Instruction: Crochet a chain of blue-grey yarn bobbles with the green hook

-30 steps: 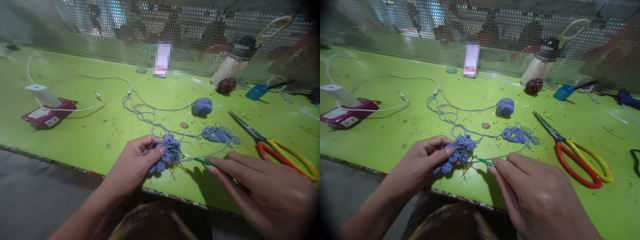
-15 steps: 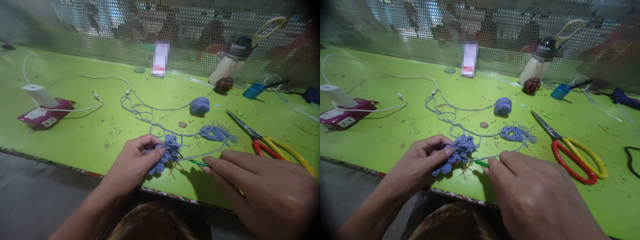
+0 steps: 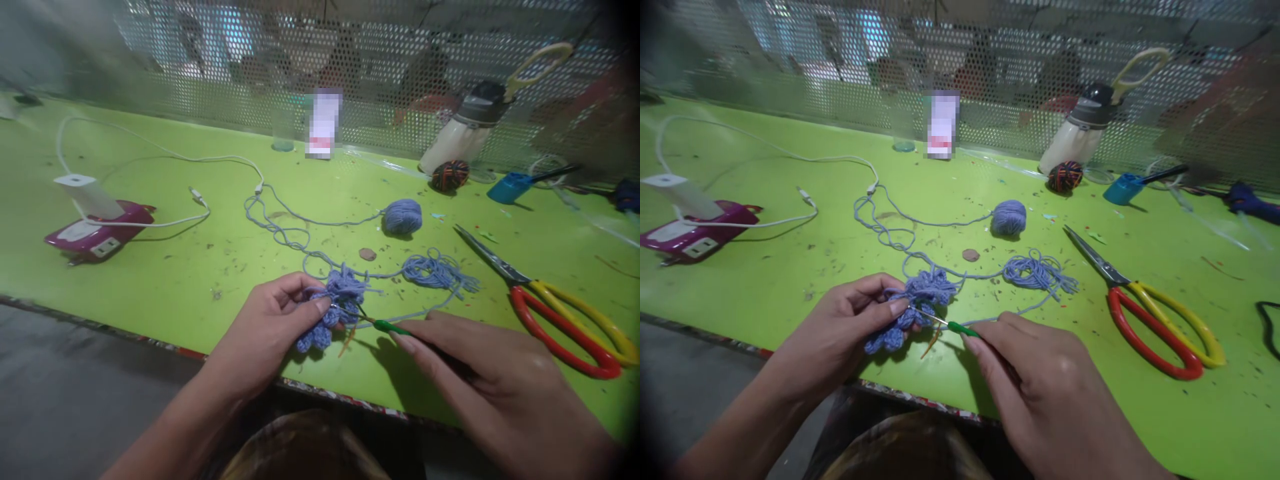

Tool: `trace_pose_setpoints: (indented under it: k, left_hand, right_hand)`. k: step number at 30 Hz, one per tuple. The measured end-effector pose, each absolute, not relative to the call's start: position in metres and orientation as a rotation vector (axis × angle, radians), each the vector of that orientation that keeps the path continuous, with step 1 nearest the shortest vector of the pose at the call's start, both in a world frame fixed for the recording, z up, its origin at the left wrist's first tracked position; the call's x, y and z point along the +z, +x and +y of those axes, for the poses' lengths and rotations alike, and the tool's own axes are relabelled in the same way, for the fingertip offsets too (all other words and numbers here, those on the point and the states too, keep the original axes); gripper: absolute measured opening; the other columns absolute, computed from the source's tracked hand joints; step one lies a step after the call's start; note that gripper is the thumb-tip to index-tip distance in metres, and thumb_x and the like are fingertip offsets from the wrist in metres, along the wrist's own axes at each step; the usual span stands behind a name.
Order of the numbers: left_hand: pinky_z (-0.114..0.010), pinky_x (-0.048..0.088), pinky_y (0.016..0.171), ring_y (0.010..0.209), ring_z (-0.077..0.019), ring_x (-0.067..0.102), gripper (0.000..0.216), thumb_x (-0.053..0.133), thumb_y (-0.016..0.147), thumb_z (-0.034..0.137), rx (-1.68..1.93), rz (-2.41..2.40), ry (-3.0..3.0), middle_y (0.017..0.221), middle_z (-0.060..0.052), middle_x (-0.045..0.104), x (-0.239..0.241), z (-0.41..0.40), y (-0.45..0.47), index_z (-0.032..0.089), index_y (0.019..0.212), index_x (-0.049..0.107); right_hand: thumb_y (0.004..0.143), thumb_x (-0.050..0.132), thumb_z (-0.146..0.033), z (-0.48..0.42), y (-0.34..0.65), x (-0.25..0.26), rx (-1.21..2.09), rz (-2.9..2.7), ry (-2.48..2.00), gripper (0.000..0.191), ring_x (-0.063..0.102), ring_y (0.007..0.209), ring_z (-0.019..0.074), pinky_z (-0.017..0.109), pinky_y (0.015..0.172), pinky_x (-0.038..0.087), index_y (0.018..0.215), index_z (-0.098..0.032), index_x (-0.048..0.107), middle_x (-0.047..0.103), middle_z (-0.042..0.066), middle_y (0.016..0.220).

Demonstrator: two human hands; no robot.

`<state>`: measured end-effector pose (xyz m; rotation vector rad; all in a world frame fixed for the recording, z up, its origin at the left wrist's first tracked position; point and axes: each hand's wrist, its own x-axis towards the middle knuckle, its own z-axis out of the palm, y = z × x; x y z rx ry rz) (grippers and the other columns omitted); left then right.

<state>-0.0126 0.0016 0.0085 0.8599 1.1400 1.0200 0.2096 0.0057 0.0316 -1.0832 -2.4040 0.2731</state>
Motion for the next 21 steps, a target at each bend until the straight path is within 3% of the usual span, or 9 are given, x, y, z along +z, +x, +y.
trace_pose_setpoints:
  k: [6,10,15,21]
  left_hand:
    - [-0.019,0.046,0.055,0.057,-0.0075,0.056,0.017,0.07,0.083,0.031,1.021,1.102,0.812,0.072,0.0,0.068,0.007,0.001,-0.012,0.016,0.089,0.062]
    - [-0.017,0.044,0.053,0.057,-0.0062,0.054,0.018,0.071,0.083,0.031,1.007,1.129,0.845,0.071,0.002,0.065,0.008,0.001,-0.012,0.016,0.09,0.064]
    - [-0.017,0.042,0.055,0.061,-0.0063,0.05,0.021,0.075,0.077,0.031,1.052,1.179,0.9,0.074,0.002,0.062,0.009,0.002,-0.009,0.015,0.089,0.069]
    - [-0.02,0.042,0.054,0.059,-0.0082,0.051,0.017,0.073,0.076,0.026,1.083,1.245,0.962,0.07,0.001,0.066,0.009,0.001,-0.004,0.016,0.089,0.076]
  right_hand:
    - [0.093,0.052,-0.02,0.004,0.207,0.028,0.506,-2.332,-1.171,0.016,0.068,0.072,0.0158,0.022,0.06,0.054,0.085,-0.022,0.065,0.069,0.0,0.074]
    - [0.096,0.046,-0.028,0.004,0.202,0.032,0.86,-2.272,-1.277,0.026,0.064,0.064,0.0142,0.021,0.058,0.052,0.075,-0.021,0.06,0.065,0.001,0.069]
    - [0.1,0.037,-0.046,0.005,0.197,0.034,1.591,-2.009,-1.393,0.041,0.046,0.045,0.0084,0.019,0.045,0.039,0.071,-0.02,0.051,0.054,-0.002,0.059]
    - [0.095,0.044,-0.055,0.007,0.194,0.032,2.002,-1.637,-1.401,0.043,0.037,0.038,0.0032,0.017,0.041,0.027,0.074,-0.017,0.049,0.056,-0.002,0.059]
